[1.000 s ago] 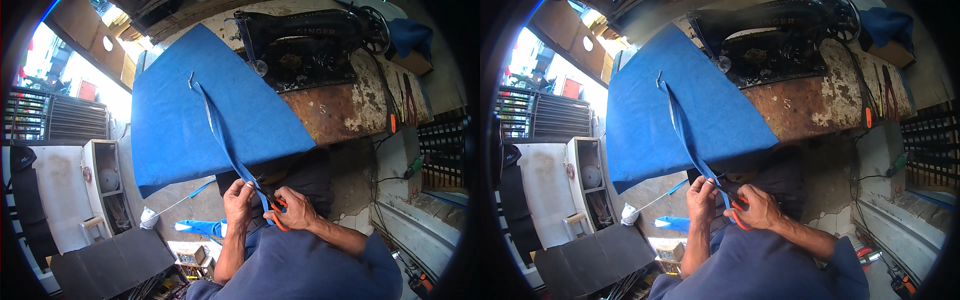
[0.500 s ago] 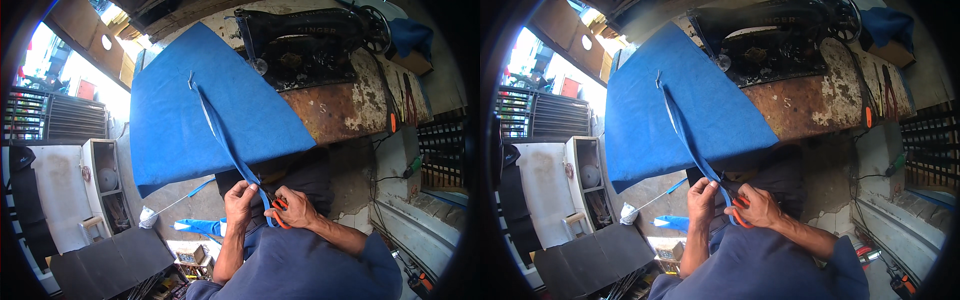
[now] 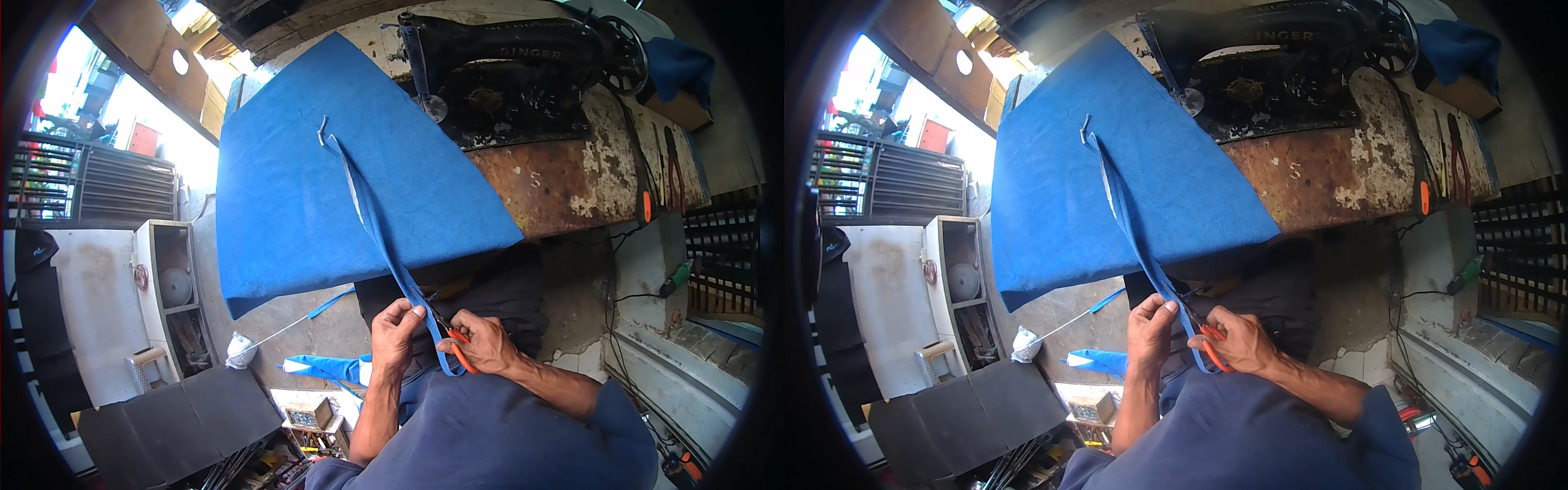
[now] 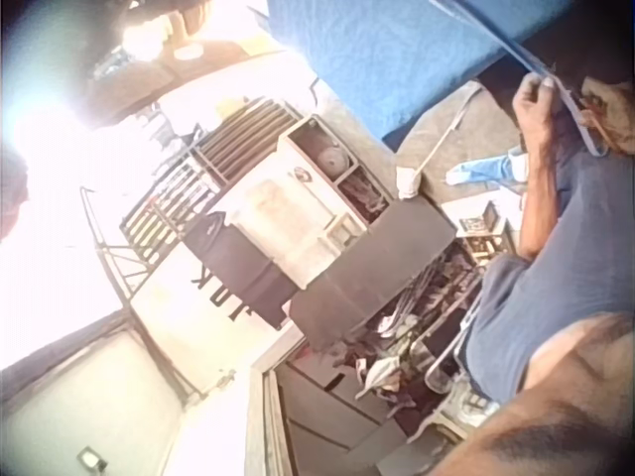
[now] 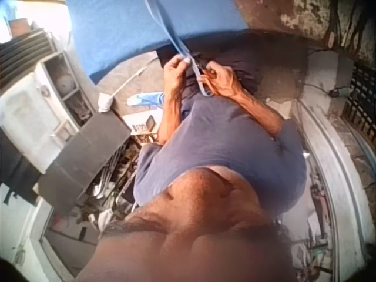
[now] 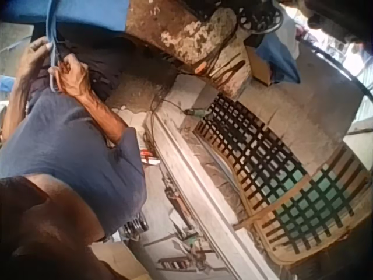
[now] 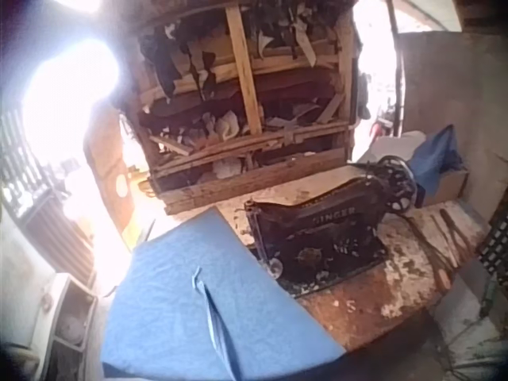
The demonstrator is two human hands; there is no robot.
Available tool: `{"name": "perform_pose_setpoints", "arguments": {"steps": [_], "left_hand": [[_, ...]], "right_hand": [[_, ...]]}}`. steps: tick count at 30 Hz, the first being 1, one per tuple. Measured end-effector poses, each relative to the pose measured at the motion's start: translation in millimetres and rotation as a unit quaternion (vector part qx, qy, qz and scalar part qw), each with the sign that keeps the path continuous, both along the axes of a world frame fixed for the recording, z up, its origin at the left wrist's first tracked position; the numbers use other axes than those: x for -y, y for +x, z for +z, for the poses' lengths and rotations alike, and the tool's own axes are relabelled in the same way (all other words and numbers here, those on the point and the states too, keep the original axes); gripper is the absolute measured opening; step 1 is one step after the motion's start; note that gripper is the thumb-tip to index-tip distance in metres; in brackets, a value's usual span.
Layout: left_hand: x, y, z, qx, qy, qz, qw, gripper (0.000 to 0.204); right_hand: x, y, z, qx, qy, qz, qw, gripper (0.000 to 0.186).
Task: The person works with a blue fabric at a workbench, handling a strip of material, using scissors to cut it, and then positioning the fabric around a sewing machine.
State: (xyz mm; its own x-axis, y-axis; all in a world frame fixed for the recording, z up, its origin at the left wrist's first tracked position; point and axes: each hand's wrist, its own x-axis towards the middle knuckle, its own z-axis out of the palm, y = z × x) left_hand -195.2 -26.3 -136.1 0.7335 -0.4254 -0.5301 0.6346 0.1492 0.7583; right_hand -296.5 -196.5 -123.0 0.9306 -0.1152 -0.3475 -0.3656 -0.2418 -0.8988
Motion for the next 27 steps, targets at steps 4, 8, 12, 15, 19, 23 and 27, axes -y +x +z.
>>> {"name": "perform_pose_setpoints", "arguments": {"steps": [4, 8, 12, 15, 19, 23, 27], "left_hand": [[-2.3, 1.1, 0.2, 0.0, 0.005, -0.005, 1.0, 0.01], [-4.5, 1.2, 0.9, 0.004, 0.016, -0.024, 1.0, 0.009], [-5.3, 2.7, 4.6, 0.008, 0.02, -0.034, 0.999, 0.011], [-1.2, 4.4, 10.0, 0.024, 0.02, -0.023, 0.999, 0.017], [8.5, 19.4, 15.6, 0.141, 0.094, 0.002, 0.985, 0.027], [13.1, 37.8, 16.2, 0.127, 0.136, 0.023, 0.982, 0.019], [12.6, 36.6, 14.9, 0.002, -0.012, 0.089, 0.996, 0.014]], "right_hand": [[0.0, 1.9, 2.8, 0.01, 0.056, -0.007, 0.998, 0.045], [-1.9, 6.2, 1.0, 0.045, 0.052, -0.012, 0.998, 0.044], [-6.7, 3.6, -1.3, 0.01, 0.035, -0.014, 0.999, 0.045], [-7.0, -0.4, -2.4, 0.053, 0.006, -0.02, 0.998, 0.046], [-6.0, -2.3, -2.7, 0.077, -0.026, -0.016, 0.997, 0.048], [-7.0, -1.7, -3.4, 0.103, -0.066, -0.02, 0.992, 0.049], [-6.0, -2.7, -2.4, 0.097, -0.078, -0.03, 0.992, 0.05]]}}
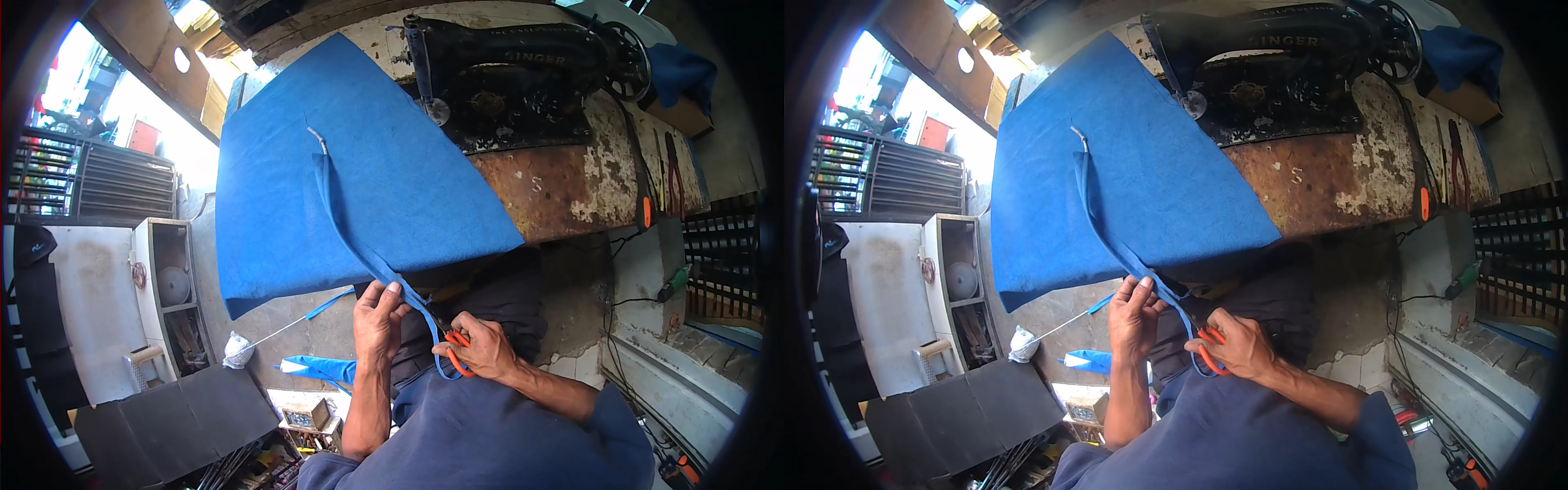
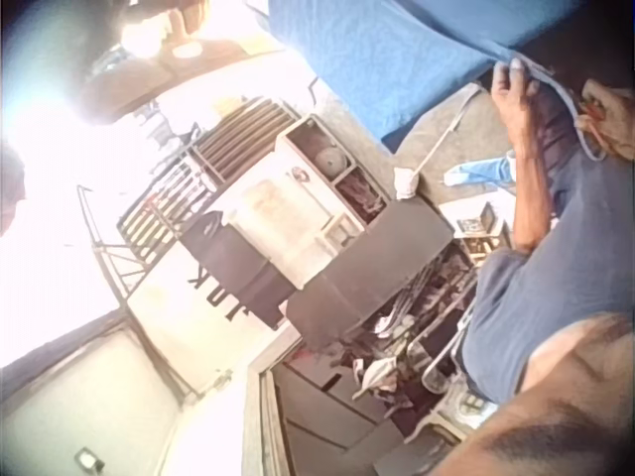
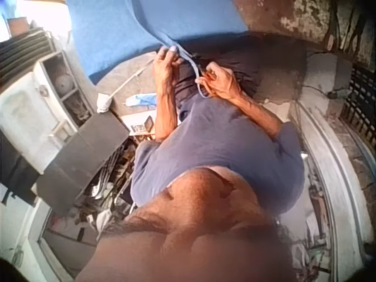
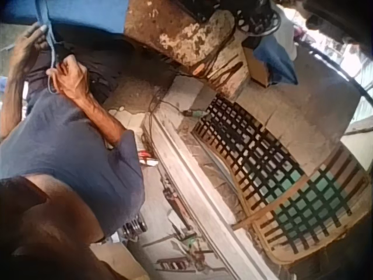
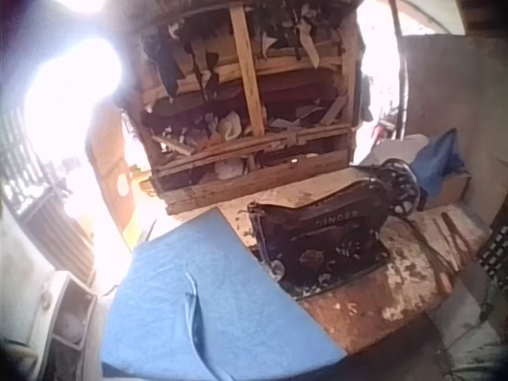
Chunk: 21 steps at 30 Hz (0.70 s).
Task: The person works with a blue fabric at a workbench, handling a strip of material, using scissors to cut it, and then positioning the fabric around a sewing machine.
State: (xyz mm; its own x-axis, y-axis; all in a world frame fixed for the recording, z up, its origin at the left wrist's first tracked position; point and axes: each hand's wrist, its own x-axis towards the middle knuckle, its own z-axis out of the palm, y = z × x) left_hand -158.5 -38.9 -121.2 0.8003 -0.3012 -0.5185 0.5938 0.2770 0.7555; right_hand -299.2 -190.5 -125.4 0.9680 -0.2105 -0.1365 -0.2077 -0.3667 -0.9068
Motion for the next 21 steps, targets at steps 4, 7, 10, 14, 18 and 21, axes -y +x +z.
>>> {"name": "perform_pose_setpoints", "arguments": {"steps": [4, 7, 10, 14, 18, 21], "left_hand": [[-3.9, -5.7, -2.9, -0.022, -0.039, -0.008, 0.999, 0.018], [-6.4, -5.5, -6.0, 0.02, -0.028, -0.029, 0.999, 0.023], [-7.4, -5.3, -8.1, 0.016, -0.046, -0.036, 0.998, 0.024], [-7.8, -3.7, -8.3, 0.019, -0.033, -0.038, 0.999, 0.025], [-6.8, -4.3, -6.9, 0.033, -0.016, -0.049, 0.998, 0.026], [-6.0, -7.4, -6.2, 0.034, -0.014, -0.058, 0.998, 0.027]], "right_hand": [[3.3, -0.6, 2.5, -0.046, 0.018, 0.003, 0.999, 0.052], [6.4, 3.1, 3.6, -0.046, 0.003, 0.014, 0.999, 0.053], [8.6, 7.1, 4.2, -0.041, -0.003, 0.021, 0.999, 0.054], [9.2, 6.2, 5.4, -0.067, 0.039, 0.03, 0.997, 0.054], [7.0, 5.2, 4.8, -0.097, 0.043, 0.039, 0.994, 0.053], [6.2, 8.3, 2.7, -0.023, 0.026, 0.03, 0.999, 0.053]]}}
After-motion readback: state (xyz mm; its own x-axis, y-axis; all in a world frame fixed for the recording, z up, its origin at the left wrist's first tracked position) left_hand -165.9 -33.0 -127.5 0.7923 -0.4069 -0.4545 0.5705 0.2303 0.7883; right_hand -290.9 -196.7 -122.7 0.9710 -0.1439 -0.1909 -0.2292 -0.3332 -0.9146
